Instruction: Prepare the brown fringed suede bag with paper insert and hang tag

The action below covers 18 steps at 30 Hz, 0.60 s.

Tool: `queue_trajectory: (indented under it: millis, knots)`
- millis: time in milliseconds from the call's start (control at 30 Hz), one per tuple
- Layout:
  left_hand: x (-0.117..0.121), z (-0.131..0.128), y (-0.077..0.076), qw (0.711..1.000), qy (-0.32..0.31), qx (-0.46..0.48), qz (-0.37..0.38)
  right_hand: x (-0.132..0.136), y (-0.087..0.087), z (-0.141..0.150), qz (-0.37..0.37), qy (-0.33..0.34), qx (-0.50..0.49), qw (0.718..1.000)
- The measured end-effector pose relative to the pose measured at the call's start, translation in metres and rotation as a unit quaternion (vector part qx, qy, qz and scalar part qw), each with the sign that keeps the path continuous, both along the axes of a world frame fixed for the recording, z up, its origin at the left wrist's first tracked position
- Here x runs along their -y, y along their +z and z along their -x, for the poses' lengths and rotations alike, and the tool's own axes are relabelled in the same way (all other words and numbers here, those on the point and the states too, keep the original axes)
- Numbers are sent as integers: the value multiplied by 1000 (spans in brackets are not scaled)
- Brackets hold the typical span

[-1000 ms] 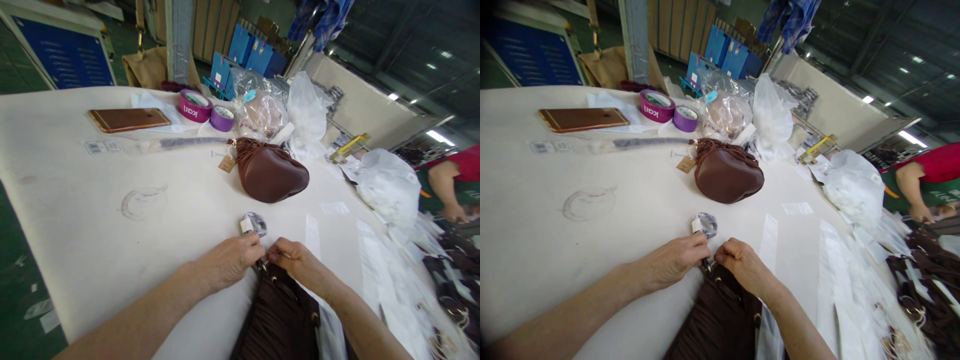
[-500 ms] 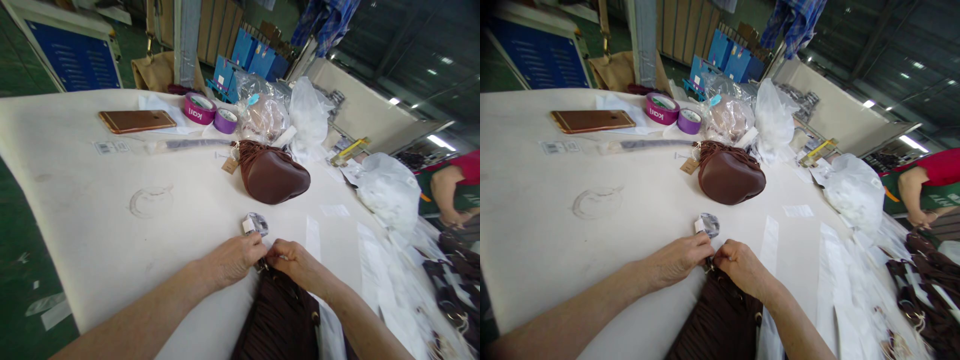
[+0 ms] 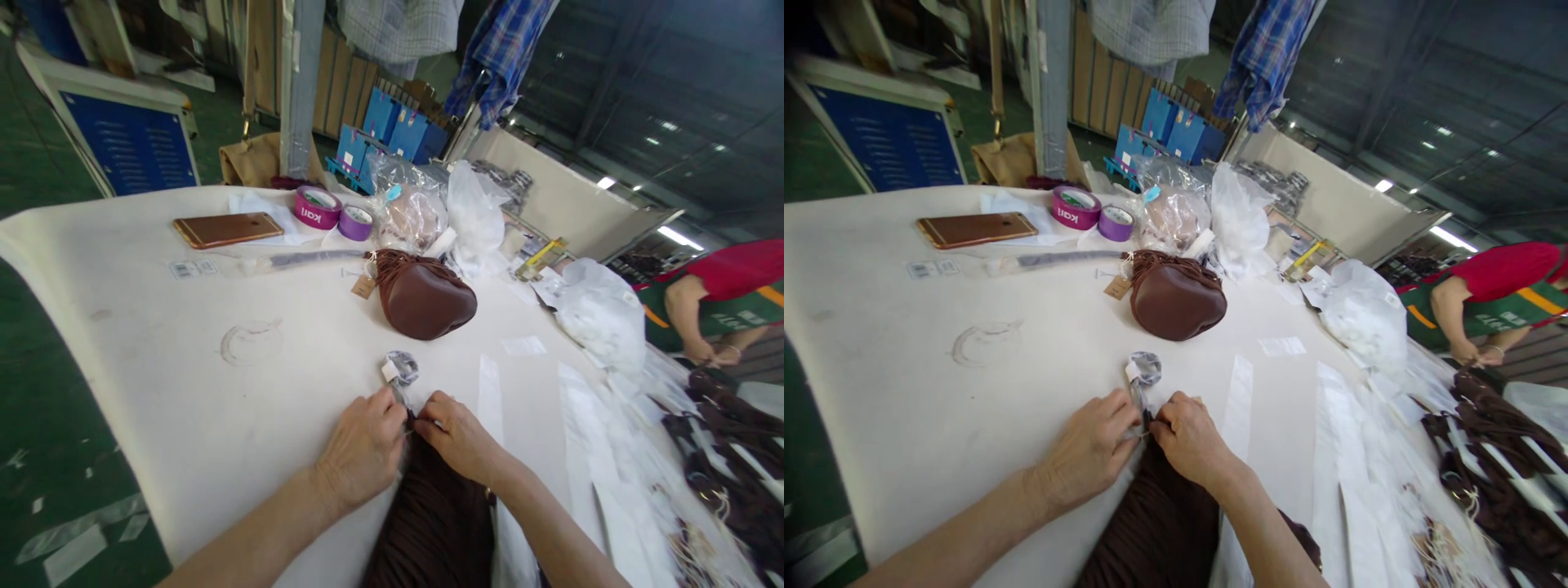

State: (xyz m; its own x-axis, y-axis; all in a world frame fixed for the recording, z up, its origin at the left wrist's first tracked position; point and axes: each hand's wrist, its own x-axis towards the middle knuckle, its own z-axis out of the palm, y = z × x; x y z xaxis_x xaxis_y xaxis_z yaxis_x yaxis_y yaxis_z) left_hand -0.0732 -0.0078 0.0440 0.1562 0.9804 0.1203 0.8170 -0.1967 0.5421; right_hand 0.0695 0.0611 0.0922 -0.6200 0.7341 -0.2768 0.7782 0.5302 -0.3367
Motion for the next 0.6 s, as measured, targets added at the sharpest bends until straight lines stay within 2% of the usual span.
queue_trajectory:
  millis: [200,400,600]
  knots:
    - [1,-20,-6,998,-7,-65,-15,2,-2,-1,-13,-8,-22,1000]
    - [-8,-20,-7,996,-40,-72,-17,8,-7,-2,-35,-24,-30,999]
    - [-1,-11,-4,997,-47,-69,-1,23,-16,-4,-127,-17,-31,991]
